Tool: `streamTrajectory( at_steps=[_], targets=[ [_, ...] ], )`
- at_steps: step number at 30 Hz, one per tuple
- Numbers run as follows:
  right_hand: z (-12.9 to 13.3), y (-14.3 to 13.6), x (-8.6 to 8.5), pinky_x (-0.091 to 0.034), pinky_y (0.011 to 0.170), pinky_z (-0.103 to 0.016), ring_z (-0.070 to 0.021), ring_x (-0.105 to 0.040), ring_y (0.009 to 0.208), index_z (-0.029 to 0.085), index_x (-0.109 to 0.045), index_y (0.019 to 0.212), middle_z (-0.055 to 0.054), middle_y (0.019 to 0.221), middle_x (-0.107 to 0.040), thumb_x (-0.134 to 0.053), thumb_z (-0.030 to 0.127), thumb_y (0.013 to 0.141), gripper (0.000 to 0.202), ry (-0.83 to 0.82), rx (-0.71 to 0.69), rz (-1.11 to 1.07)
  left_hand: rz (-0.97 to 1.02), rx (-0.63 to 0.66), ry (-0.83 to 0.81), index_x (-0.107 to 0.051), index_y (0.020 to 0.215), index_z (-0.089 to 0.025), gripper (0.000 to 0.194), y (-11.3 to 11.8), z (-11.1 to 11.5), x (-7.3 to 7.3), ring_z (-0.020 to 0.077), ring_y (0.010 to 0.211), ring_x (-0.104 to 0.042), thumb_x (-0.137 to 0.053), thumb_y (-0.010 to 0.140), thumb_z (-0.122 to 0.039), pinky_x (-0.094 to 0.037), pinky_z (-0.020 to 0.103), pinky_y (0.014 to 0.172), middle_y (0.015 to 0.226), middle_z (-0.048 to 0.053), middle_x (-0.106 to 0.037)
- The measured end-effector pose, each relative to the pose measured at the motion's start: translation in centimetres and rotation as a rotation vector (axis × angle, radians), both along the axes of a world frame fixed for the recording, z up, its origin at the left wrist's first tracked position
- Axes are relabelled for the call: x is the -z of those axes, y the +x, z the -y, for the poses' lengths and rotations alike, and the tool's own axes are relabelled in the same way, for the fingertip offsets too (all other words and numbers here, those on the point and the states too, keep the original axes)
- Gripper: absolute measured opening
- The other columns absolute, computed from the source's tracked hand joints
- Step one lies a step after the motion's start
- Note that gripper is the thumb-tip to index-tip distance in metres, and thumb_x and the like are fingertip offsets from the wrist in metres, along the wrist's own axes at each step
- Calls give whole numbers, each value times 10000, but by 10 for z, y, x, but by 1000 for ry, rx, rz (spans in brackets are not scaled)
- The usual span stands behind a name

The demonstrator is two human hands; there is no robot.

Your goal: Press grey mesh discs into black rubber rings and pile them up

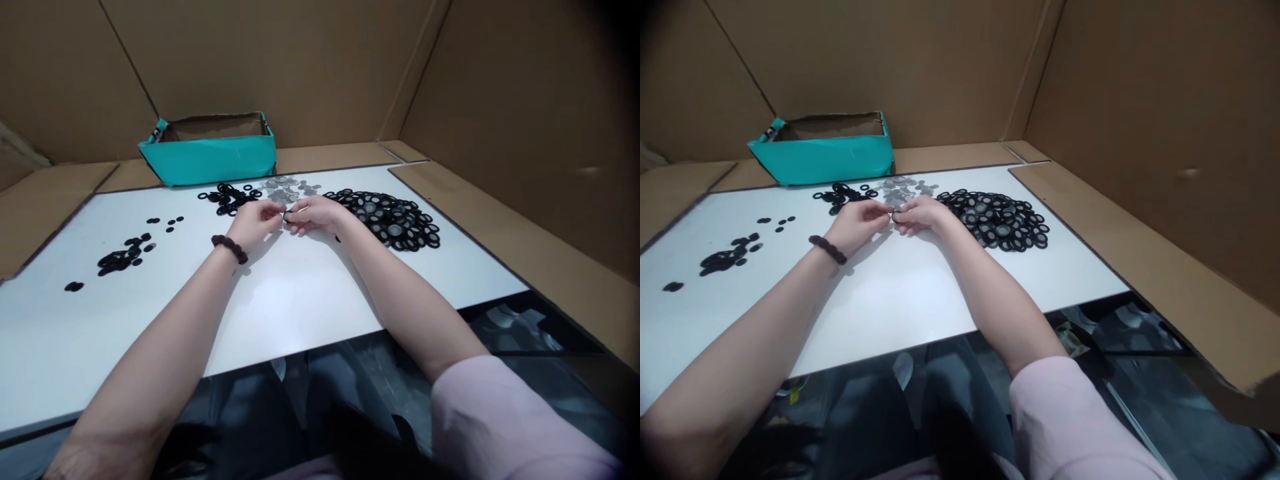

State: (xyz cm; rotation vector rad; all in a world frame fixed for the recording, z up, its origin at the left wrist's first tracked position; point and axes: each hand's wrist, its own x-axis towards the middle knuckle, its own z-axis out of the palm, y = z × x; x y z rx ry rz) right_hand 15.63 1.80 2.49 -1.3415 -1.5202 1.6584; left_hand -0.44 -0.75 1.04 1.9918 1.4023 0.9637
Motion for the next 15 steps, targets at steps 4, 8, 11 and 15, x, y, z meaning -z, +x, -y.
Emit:
streamTrajectory(
  at_steps=[4,8,11,15],
  targets=[
    [-5,1,6,-535,552,-183,-88,-603,509,130,-580,643,2,513,-616,-711,86,713,155,100,-90,67,69,-27,-116,-695,916,-132,279,-2,-1,-1,156,672,-623,-568,732,-299,-499,291,691,778,56,-696],
    [-7,-3,10,-517,550,-189,-99,-599,512,141,-629,587,5,499,-615,-718,73,652,130,265,-119,169,26,-72,-97,-700,768,-149,197,-1,-1,1,175,673,-626,-618,686,-308,-495,287,671,675,43,-680],
    [-6,-5,10,-496,538,-204,-113,-591,508,142,-651,571,-2,485,-608,-710,82,644,112,352,-90,210,44,-132,-82,-674,686,-160,143,-1,-2,1,180,669,-627,-647,653,-296,-495,287,652,649,44,-673],
    [-5,-3,8,-484,552,-206,-111,-595,523,140,-649,567,-13,513,-625,-724,103,658,123,350,-70,155,141,-131,-171,-653,670,-155,131,-4,-6,2,154,581,-597,-654,665,-286,-488,284,608,612,40,-660]
  ],
)
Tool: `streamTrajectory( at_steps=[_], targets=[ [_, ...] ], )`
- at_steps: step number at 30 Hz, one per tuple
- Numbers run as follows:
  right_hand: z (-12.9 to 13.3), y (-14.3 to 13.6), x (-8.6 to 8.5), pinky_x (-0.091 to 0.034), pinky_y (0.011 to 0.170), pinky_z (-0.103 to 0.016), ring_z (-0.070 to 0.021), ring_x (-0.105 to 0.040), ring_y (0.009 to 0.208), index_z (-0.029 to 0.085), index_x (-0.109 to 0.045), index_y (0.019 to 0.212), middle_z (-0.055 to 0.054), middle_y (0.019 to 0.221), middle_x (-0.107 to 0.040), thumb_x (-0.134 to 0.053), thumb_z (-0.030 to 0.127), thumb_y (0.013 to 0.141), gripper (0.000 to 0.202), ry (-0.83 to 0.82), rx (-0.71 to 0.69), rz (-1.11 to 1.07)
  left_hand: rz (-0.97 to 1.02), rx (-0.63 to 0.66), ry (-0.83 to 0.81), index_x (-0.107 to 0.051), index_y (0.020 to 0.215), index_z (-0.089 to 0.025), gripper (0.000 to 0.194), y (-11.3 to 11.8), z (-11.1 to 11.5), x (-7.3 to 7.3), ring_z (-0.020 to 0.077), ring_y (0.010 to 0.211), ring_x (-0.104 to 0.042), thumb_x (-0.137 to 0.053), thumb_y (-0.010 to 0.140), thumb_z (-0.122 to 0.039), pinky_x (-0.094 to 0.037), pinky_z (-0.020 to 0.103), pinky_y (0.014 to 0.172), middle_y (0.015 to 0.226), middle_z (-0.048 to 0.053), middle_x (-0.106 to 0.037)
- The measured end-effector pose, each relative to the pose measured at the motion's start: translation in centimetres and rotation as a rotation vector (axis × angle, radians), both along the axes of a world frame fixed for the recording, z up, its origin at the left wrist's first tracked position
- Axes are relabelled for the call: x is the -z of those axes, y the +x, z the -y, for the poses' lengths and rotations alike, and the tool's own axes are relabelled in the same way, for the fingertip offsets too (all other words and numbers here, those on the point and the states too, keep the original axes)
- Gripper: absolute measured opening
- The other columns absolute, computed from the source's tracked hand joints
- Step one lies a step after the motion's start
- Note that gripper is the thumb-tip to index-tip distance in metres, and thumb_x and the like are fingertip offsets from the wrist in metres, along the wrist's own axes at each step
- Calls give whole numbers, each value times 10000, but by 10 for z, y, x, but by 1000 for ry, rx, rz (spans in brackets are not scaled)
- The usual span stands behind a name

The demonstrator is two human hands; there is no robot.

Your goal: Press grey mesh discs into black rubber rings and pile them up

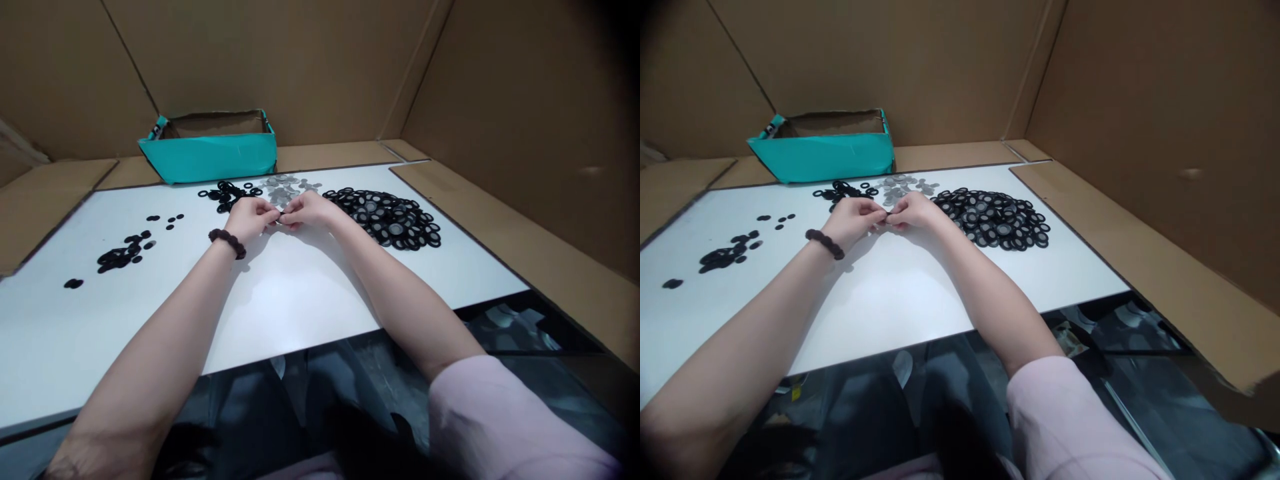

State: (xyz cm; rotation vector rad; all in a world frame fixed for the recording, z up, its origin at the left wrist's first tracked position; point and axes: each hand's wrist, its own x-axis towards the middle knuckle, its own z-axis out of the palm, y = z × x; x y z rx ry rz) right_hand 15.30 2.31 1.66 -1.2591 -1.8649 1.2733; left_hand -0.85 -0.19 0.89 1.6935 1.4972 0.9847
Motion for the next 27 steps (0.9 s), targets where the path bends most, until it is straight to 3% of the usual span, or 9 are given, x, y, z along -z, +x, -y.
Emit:
streamTrajectory(
  at_steps=[8,15,19,27],
  targets=[
    [0,-4,-1,-494,531,-196,-98,-580,495,136,-612,545,-11,496,-607,-726,96,690,188,0,84,-94,157,-37,-70,-607,685,-128,111,4,0,-2,135,543,-601,-609,742,-224,-495,270,563,609,43,-655],
    [6,-15,2,-532,505,-207,-95,-590,464,123,-553,639,-28,531,-612,-616,115,831,202,-261,142,-336,301,-59,-39,-657,826,-102,126,4,-2,-1,132,649,-628,-628,727,-176,-513,269,636,722,47,-676],
    [5,-16,-2,-527,535,-147,-59,-590,477,109,-559,639,-26,548,-618,-554,79,868,231,-297,141,-409,424,-77,-93,-653,846,-97,148,5,-1,-3,135,698,-644,-649,713,-161,-524,286,694,770,64,-687],
    [8,-17,-5,-502,453,-168,-85,-589,441,145,-492,631,-7,511,-608,-655,108,798,236,-259,102,-288,332,-133,-98,-660,771,-104,117,5,-2,-2,130,608,-617,-659,668,-159,-521,285,639,643,26,-644]
  ],
)
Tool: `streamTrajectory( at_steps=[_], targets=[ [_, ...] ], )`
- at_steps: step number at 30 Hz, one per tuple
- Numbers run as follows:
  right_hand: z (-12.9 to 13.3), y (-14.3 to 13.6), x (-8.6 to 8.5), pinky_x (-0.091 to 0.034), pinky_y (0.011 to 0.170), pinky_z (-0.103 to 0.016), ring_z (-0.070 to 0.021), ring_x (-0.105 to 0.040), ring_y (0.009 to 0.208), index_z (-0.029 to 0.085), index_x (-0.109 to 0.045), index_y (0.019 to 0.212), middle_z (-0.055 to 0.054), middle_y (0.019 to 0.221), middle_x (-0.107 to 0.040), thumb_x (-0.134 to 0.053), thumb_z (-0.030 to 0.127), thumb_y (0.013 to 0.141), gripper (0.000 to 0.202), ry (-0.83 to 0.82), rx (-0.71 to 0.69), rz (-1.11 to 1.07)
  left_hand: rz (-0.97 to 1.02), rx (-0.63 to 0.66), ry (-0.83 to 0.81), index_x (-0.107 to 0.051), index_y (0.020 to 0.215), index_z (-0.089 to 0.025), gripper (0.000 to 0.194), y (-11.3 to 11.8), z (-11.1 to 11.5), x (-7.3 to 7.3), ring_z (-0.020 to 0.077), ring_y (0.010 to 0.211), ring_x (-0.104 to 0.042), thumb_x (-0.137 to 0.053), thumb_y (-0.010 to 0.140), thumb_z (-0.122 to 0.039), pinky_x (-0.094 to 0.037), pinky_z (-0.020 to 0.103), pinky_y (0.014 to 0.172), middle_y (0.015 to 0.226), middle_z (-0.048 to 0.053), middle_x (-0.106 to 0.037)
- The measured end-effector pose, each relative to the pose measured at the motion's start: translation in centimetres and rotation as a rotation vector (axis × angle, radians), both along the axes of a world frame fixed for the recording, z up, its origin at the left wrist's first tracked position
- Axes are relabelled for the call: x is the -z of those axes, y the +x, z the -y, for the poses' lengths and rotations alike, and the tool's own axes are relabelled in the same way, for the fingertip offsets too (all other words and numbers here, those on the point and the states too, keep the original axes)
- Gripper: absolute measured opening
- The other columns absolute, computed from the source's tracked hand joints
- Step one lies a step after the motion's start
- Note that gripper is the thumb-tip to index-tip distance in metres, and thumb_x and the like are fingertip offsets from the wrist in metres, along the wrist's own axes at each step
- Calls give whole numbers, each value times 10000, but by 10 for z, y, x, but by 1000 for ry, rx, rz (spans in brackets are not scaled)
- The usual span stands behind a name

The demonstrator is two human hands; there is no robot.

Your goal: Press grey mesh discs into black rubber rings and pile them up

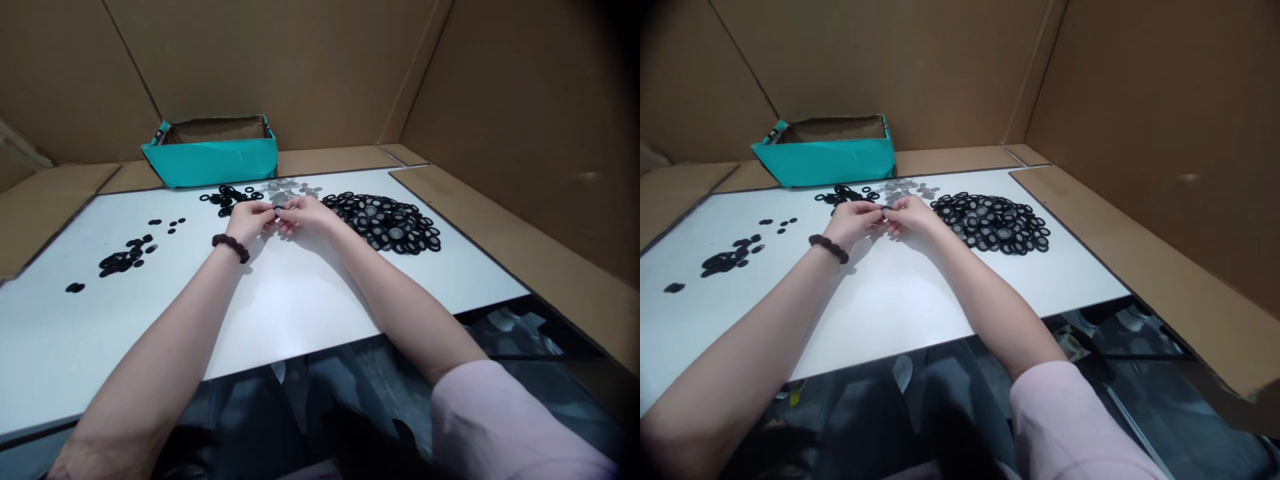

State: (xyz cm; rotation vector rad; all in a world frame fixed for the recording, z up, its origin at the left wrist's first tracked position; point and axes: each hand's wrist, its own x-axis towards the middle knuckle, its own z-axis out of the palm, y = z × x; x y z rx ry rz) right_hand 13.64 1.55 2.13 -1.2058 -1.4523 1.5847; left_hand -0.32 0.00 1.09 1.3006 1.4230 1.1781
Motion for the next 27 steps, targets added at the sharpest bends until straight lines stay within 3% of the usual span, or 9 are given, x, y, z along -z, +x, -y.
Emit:
streamTrajectory(
  at_steps=[9,15,21,24,27],
  targets=[
    [3,2,-1,-491,452,-168,-90,-597,453,155,-508,661,13,502,-605,-608,86,819,199,57,7,29,19,73,-33,-642,730,-128,88,-5,0,-2,132,631,-632,-666,694,-204,-530,284,662,650,32,-660],
    [1,-1,0,-516,524,-190,-79,-587,477,128,-548,604,-13,540,-625,-645,83,780,206,85,84,16,37,31,-28,-606,698,-122,97,-3,2,0,159,697,-656,-659,708,-203,-540,317,702,662,42,-657],
    [-1,-7,7,-446,459,-162,-64,-522,431,133,-538,606,17,474,-560,-602,105,823,228,153,145,38,-7,-42,35,-602,707,-122,60,3,4,1,133,639,-643,-604,737,-174,-542,293,689,640,36,-652],
    [2,-11,8,-422,437,-147,-47,-483,401,145,-490,622,31,476,-537,-579,93,845,245,84,150,-12,-96,-86,111,-638,762,-116,88,2,0,4,121,587,-608,-596,734,-187,-531,270,628,614,24,-636],
    [3,-11,4,-468,491,-150,-63,-568,475,153,-465,691,9,544,-589,-563,68,855,209,-32,102,-121,-48,-45,132,-668,843,-105,157,1,-2,5,120,623,-615,-582,736,-181,-530,266,647,683,36,-667]
  ],
)
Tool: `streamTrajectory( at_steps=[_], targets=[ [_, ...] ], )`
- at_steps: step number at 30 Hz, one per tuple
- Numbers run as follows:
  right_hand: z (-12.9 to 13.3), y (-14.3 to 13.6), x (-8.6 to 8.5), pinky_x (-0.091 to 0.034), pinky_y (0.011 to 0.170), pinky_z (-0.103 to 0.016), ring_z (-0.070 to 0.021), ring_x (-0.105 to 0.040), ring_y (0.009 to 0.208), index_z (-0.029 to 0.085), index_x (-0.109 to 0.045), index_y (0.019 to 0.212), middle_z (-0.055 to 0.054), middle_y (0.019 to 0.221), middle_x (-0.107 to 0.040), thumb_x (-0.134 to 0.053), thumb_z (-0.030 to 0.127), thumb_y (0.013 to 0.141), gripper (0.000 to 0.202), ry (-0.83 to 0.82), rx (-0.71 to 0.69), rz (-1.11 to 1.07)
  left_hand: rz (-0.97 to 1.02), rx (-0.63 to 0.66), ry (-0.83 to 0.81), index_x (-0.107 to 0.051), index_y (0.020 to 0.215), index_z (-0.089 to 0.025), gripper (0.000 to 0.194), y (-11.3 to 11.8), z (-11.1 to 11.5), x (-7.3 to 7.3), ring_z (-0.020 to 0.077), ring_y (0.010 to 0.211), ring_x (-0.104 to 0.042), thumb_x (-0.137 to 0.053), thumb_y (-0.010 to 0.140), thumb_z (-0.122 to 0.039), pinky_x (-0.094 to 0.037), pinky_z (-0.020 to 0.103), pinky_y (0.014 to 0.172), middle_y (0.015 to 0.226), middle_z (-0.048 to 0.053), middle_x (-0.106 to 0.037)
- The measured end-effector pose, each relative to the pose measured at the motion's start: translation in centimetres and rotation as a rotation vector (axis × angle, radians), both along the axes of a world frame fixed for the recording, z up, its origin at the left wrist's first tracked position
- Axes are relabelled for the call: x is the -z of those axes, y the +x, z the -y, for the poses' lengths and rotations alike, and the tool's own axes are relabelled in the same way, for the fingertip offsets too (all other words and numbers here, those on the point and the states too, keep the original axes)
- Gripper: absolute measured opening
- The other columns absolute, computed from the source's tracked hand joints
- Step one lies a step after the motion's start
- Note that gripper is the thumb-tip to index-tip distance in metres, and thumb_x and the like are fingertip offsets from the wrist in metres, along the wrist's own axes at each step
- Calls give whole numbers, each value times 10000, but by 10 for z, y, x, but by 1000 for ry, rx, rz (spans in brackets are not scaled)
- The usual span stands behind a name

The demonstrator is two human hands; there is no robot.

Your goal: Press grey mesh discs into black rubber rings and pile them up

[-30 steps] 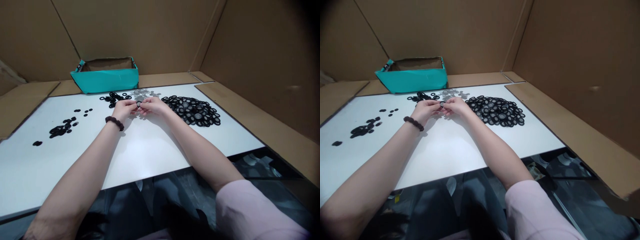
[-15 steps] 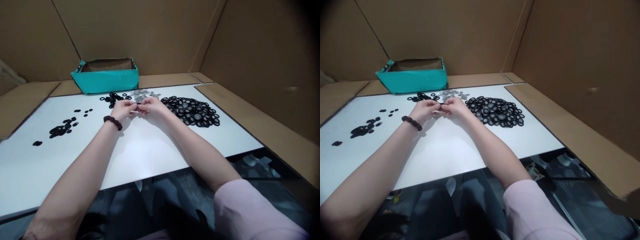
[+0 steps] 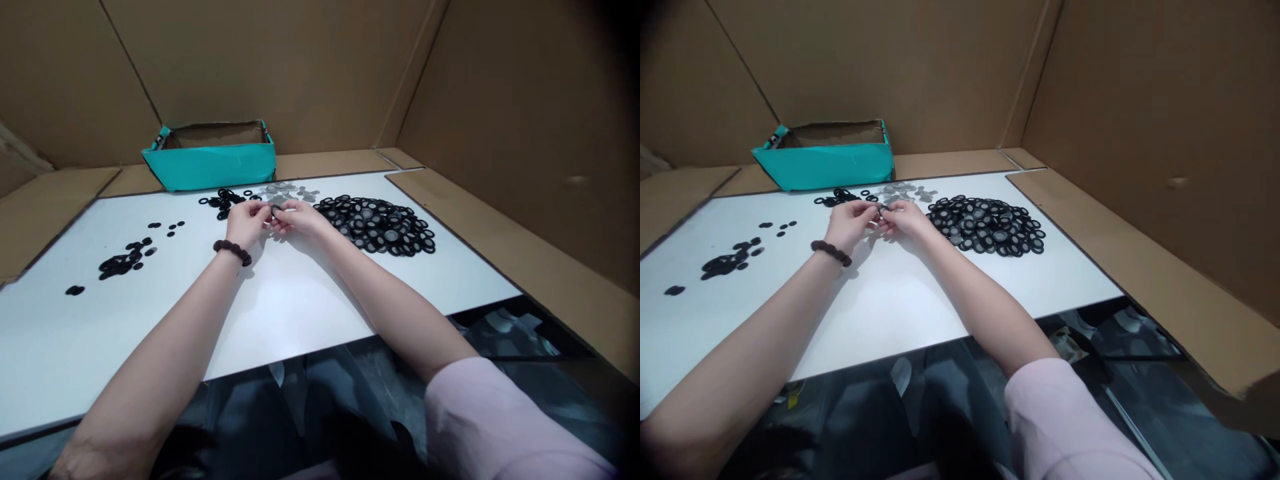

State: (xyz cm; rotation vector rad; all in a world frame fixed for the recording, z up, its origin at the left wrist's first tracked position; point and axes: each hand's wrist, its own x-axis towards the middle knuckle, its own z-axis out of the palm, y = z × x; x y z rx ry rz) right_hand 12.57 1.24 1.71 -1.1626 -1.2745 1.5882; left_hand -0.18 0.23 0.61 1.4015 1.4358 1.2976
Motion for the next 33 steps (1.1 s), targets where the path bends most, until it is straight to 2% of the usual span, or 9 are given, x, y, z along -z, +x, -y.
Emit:
streamTrajectory(
  at_steps=[3,8,14,18,24,29,31,33],
  targets=[
    [-1,3,-3,-495,519,-167,-77,-606,509,154,-458,745,-7,584,-620,-532,66,873,172,-26,-30,-33,58,46,-37,-677,874,-98,189,0,1,-1,125,662,-626,-600,722,-180,-529,274,680,753,52,-693],
    [-1,3,-1,-485,477,-193,-98,-599,471,162,-428,736,-5,561,-612,-544,84,864,190,22,-87,85,62,47,-69,-680,814,-111,164,-3,0,2,132,636,-615,-657,680,-203,-516,289,665,718,43,-681],
    [-8,6,11,-397,420,-167,-64,-497,413,150,-476,644,16,534,-571,-597,120,803,203,319,-42,308,65,56,-86,-674,768,-117,140,-5,1,1,127,633,-605,-678,656,-202,-472,241,586,661,27,-650],
    [-12,9,12,-416,478,-187,-80,-512,461,143,-520,612,17,539,-558,-615,153,757,173,434,-27,399,74,109,-83,-653,725,-123,113,-8,2,-2,109,605,-587,-691,651,-199,-463,224,564,644,18,-636],
    [-10,12,3,-443,580,-218,-102,-539,544,126,-585,634,-6,572,-584,-616,190,744,131,444,-3,504,93,62,-115,-606,677,-124,68,-4,2,-1,129,617,-593,-646,693,-177,-488,254,577,614,19,-614],
    [-5,4,7,-467,614,-230,-124,-577,608,132,-587,693,-6,605,-585,-613,189,756,89,431,83,479,11,-15,-79,-583,680,-131,60,2,1,2,140,603,-614,-589,739,-144,-507,278,611,591,20,-610],
    [-3,-2,9,-463,563,-217,-114,-567,550,148,-547,695,13,564,-559,-598,170,783,104,361,105,418,-30,-47,-43,-590,695,-131,45,1,0,4,141,583,-611,-593,737,-145,-510,285,619,577,16,-604],
    [-1,-5,9,-451,492,-205,-98,-538,464,161,-485,681,27,521,-538,-564,140,827,168,223,80,304,-18,-45,-29,-610,725,-125,29,0,0,5,139,576,-608,-600,733,-151,-515,292,627,588,15,-608]
  ],
)
